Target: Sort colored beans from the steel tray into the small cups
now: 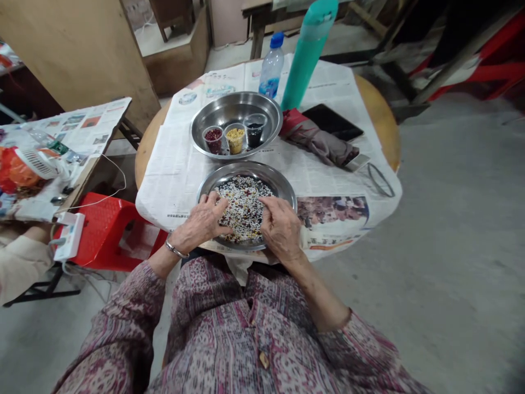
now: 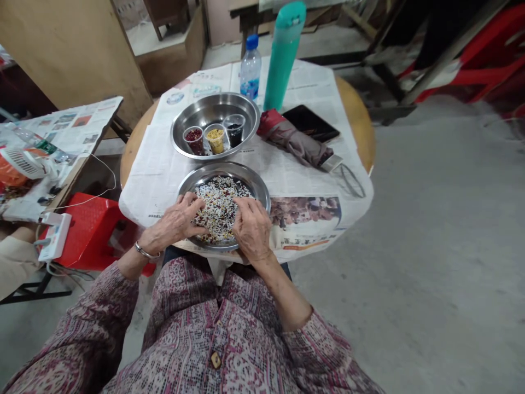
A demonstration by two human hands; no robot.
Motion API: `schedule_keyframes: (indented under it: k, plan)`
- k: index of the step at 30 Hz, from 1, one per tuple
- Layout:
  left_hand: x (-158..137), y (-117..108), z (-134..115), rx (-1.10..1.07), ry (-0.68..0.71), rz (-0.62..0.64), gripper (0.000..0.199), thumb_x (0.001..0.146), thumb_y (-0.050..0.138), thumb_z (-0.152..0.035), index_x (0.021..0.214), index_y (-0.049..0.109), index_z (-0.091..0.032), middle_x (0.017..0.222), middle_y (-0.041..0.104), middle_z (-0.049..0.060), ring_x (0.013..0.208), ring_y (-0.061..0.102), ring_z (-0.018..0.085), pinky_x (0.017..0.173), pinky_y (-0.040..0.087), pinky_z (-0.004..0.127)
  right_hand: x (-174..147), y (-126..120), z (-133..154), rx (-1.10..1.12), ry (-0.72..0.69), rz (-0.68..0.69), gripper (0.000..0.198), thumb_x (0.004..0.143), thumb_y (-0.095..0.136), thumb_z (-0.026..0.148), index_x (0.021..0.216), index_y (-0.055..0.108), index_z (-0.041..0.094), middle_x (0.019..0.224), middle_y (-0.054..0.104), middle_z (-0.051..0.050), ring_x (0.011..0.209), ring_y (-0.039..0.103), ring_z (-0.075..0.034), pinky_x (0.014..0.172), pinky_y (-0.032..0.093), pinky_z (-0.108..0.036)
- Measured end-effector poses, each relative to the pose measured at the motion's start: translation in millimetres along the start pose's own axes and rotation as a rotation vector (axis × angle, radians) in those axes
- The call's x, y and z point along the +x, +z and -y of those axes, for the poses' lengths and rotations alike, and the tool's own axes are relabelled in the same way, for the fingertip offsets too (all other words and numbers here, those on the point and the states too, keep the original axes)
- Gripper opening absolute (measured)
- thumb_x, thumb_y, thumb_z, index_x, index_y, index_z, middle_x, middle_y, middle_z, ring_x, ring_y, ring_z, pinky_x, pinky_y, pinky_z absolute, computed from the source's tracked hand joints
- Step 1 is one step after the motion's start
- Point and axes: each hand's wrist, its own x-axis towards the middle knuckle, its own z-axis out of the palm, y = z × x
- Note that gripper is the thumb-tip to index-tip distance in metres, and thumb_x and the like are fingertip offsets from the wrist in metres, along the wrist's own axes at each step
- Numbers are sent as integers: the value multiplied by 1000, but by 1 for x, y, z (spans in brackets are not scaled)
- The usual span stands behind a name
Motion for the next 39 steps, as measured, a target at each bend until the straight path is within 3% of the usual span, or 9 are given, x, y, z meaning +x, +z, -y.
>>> schedule_keyframes:
  k: [3, 7, 11, 19, 23, 26, 28, 33, 39]
  plan:
    - [-1, 4, -4, 24, -51, 82, 54, 79, 79, -40, 116, 48, -17, 120, 50, 13, 106, 52, 30, 83, 52, 41, 0, 0, 0, -4, 1, 4, 31, 94, 41, 12, 112, 67, 15, 107, 72, -13, 102, 65, -24, 94, 54, -45]
    - [0, 14, -9, -101, 18, 73, 34, 87, 67, -18, 114, 46, -16, 114, 53, 10, 101, 56, 24, 88, 51, 39, 0, 2, 0, -3, 27, 10, 32, 94, 42, 13, 113, 67, 18, 107, 72, -11, 102, 65, -23, 94, 53, -45]
    - [8, 28, -13, -319, 14, -16, 23, 88, 55, -7, 107, 50, -17, 108, 58, 7, 103, 58, 22, 93, 50, 39, -1, 2, 0, -4, 30, -4, 32, 93, 42, 13, 112, 67, 18, 107, 72, -10, 102, 65, -22, 94, 53, -43]
    - [47, 35, -28, -534, 128, -220, 30, 83, 56, -3, 109, 55, -17, 109, 62, 6, 109, 59, 21, 100, 50, 40, -2, 1, -1, 20, 31, -12, 36, 93, 38, 11, 116, 65, 19, 109, 71, -11, 104, 64, -24, 95, 53, -45]
    - [49, 28, -21, -465, 202, -252, 43, 83, 62, -9, 123, 51, -19, 125, 56, 8, 121, 52, 23, 107, 46, 42, -1, 0, 0, 50, 40, -29, 40, 92, 37, 11, 122, 62, 19, 115, 69, -12, 109, 62, -24, 97, 52, -45]
    - [41, 23, -15, -295, 242, -129, 62, 79, 74, -23, 135, 46, -23, 142, 46, 9, 132, 42, 31, 110, 42, 51, -1, 0, 0, 61, 42, -38, 40, 92, 37, 12, 123, 62, 19, 116, 68, -12, 111, 61, -24, 97, 52, -46]
    - [37, 22, -13, -194, 261, -39, 63, 80, 75, -28, 136, 47, -26, 148, 42, 9, 134, 38, 33, 109, 41, 54, -1, 0, 0, 65, 44, -38, 40, 92, 37, 12, 123, 62, 19, 116, 68, -12, 111, 61, -24, 97, 52, -47]
    - [49, 28, -8, -144, 235, -40, 30, 91, 52, -9, 117, 62, -19, 118, 59, 7, 111, 55, 22, 100, 48, 39, -1, 1, 0, 45, 35, -22, 38, 91, 40, 10, 120, 64, 18, 114, 70, -12, 109, 62, -24, 97, 52, -46]
    - [58, 34, 9, -205, 99, -223, 35, 94, 40, -3, 115, 63, -18, 103, 66, 6, 98, 61, 18, 92, 50, 34, -1, 1, -1, 3, 26, 8, 37, 91, 39, 10, 116, 65, 16, 111, 71, -12, 105, 63, -24, 94, 52, -44]
